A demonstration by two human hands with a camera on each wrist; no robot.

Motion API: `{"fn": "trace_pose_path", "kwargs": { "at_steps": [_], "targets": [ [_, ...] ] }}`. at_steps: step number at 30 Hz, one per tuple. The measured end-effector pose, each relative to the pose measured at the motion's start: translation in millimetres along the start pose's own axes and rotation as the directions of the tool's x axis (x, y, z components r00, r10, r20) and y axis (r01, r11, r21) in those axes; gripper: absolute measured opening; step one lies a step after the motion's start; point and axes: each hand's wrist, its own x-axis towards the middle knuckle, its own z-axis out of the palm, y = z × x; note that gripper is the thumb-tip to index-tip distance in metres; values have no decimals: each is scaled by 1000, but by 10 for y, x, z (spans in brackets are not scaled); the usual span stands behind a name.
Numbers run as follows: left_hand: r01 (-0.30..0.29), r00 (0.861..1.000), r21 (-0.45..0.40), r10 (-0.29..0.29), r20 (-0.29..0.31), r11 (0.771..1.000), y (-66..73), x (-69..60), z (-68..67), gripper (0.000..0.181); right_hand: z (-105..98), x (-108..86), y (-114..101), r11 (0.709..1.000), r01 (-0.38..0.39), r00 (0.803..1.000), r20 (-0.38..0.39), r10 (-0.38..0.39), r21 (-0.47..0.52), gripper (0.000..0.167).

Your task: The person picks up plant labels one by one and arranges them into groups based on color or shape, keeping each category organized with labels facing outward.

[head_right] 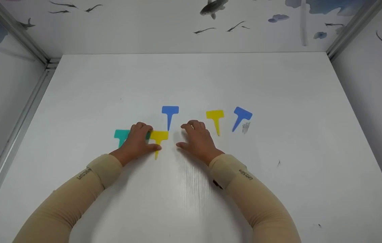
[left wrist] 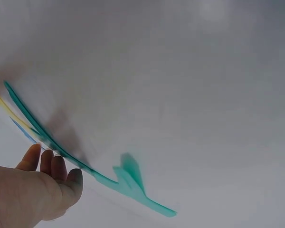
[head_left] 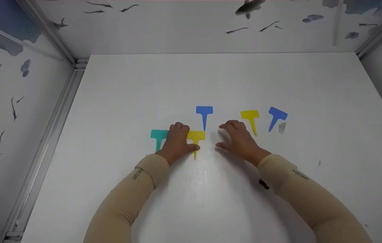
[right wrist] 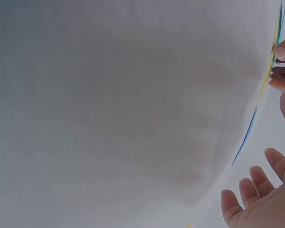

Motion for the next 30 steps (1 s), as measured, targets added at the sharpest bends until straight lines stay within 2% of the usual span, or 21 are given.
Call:
{"fn": "trace_pose_path", "kwargs": {
  "at_steps": [13, 20, 30],
  "targets": [
    [39, 998, -122, -45, -42, 992, 11, -62, -123, 72, -61, -44, 42, 999, -47, 999, 13, 47, 10, 63],
    [0, 998, -156, -10, -61, 988, 23, -116, -170, 71, -116, -83, 93, 997, -73, 997, 2, 73, 30, 62],
    [-28, 998, -193, 18, -57, 981, 46, -203, -203, 68, -161, -155, 189, 994, -93, 996, 0, 93, 59, 63]
  ]
}}
